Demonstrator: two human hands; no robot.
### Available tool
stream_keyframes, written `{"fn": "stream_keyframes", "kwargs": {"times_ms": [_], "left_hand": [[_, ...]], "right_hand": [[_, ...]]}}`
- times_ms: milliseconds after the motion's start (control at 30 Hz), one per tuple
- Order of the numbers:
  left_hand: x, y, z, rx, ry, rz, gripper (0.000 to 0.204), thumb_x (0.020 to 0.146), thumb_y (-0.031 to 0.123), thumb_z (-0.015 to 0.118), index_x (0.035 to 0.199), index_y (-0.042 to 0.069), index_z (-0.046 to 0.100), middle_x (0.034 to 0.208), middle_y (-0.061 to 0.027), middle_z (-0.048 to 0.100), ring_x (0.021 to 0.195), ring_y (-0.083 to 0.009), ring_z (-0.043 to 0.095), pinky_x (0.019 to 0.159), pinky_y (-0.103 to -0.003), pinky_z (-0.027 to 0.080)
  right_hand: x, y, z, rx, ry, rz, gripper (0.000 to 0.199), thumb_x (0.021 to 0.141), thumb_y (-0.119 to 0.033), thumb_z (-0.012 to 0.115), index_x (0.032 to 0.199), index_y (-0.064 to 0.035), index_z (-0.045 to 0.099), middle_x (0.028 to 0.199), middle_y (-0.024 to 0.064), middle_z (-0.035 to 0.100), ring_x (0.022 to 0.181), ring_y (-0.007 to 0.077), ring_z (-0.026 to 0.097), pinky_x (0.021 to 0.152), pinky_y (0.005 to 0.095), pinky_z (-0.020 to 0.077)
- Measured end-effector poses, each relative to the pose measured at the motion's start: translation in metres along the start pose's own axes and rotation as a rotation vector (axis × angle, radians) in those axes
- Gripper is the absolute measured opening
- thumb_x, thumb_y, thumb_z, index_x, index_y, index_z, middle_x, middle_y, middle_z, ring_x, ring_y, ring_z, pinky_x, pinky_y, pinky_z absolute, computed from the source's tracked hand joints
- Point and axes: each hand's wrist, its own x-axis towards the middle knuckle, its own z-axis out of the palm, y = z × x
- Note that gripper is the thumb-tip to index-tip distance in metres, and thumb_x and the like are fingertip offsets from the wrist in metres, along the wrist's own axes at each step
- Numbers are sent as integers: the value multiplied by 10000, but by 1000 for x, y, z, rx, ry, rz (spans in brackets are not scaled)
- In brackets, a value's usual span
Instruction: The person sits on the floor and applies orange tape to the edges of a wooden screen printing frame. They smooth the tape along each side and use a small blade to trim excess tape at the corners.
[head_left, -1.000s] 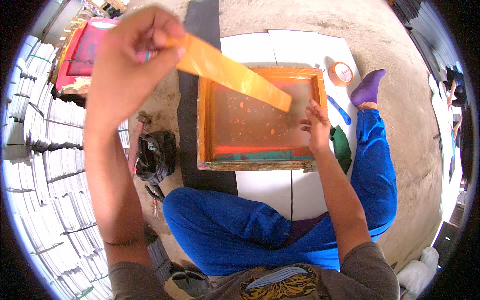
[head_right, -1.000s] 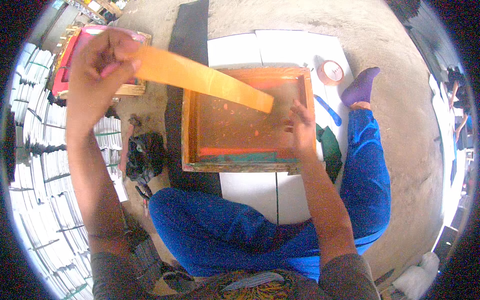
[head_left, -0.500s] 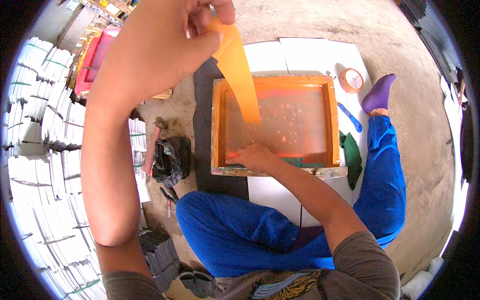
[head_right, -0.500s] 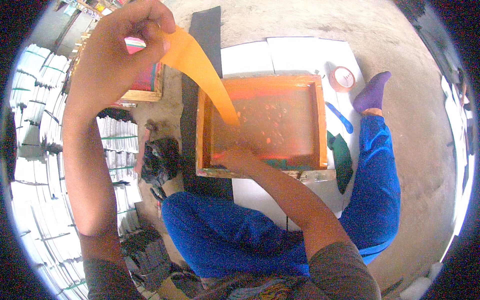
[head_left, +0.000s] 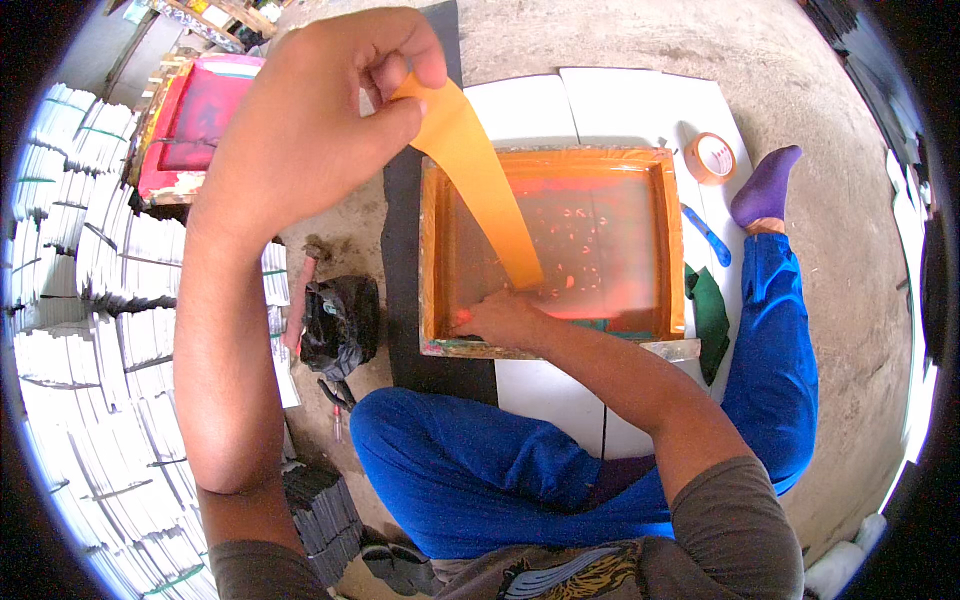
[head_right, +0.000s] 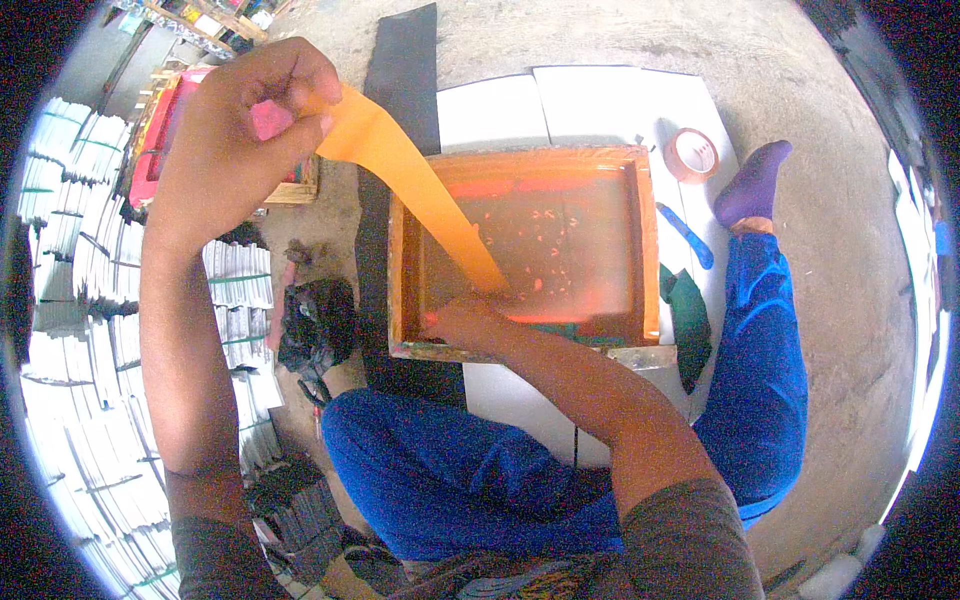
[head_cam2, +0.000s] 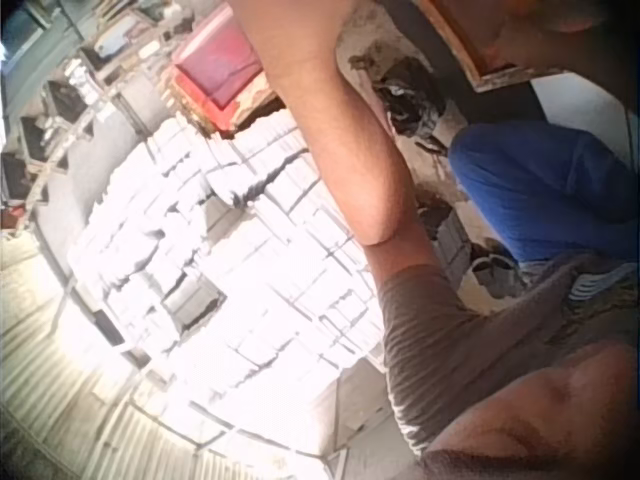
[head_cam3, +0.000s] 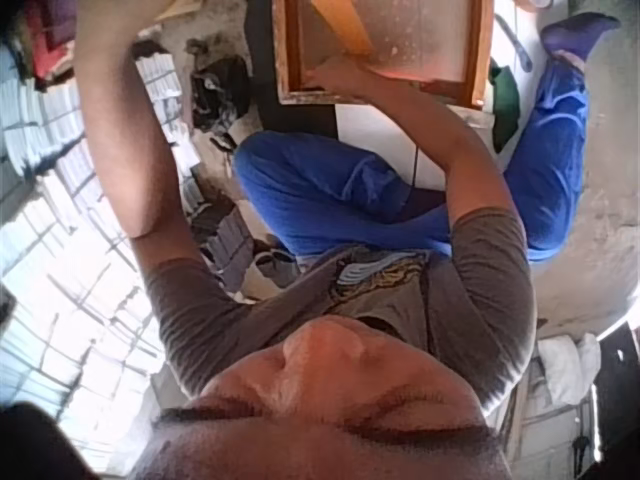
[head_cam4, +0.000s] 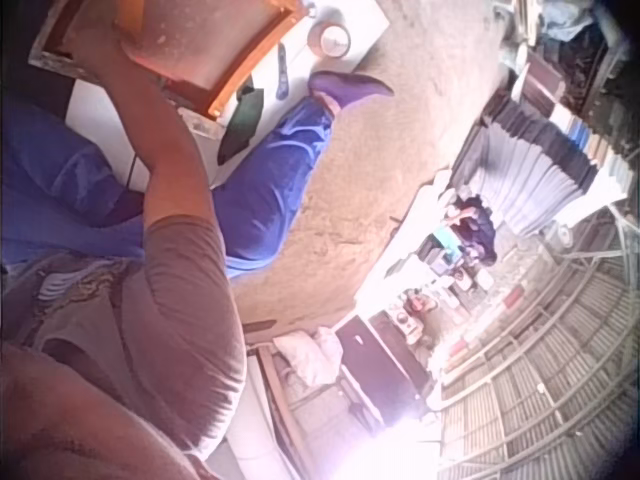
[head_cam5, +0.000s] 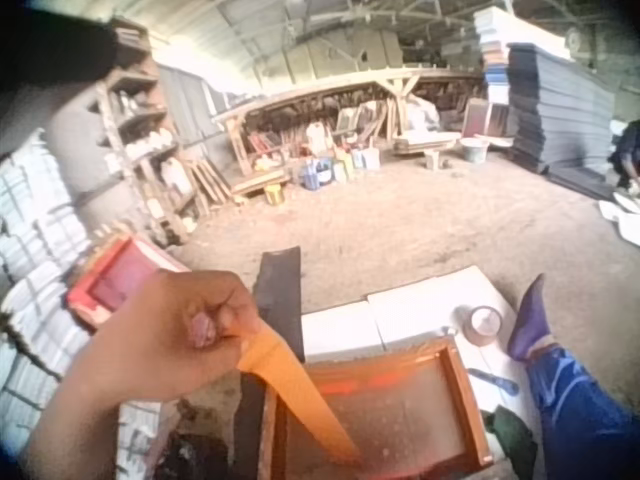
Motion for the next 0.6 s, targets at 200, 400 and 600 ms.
{"fn": "stream_keyframes", "kwargs": {"times_ms": [200,400,600], "left_hand": [[-10,2,1,3,-24,-29,155,799,8,689,939,18,623,882,-34,638,883,-136,609,845,-291,490],[-21,21,3,-33,-33,-27,132,798,-6,682,917,16,629,845,-52,654,845,-144,617,810,-295,493],[-28,20,14,-79,-51,-6,101,826,-7,674,909,24,626,829,-51,668,812,-142,645,781,-295,506]], "right_hand": [[4,11,18,78,24,25,397,986,-252,514,1332,-373,666,1000,128,744,917,352,746,815,503,612],[-4,-3,-8,182,28,110,357,995,-451,493,1180,-258,730,1018,198,738,967,407,733,834,554,580],[27,-15,-3,-215,-19,-54,283,894,-274,614,1130,-286,770,892,105,757,893,353,750,697,505,605]]}}
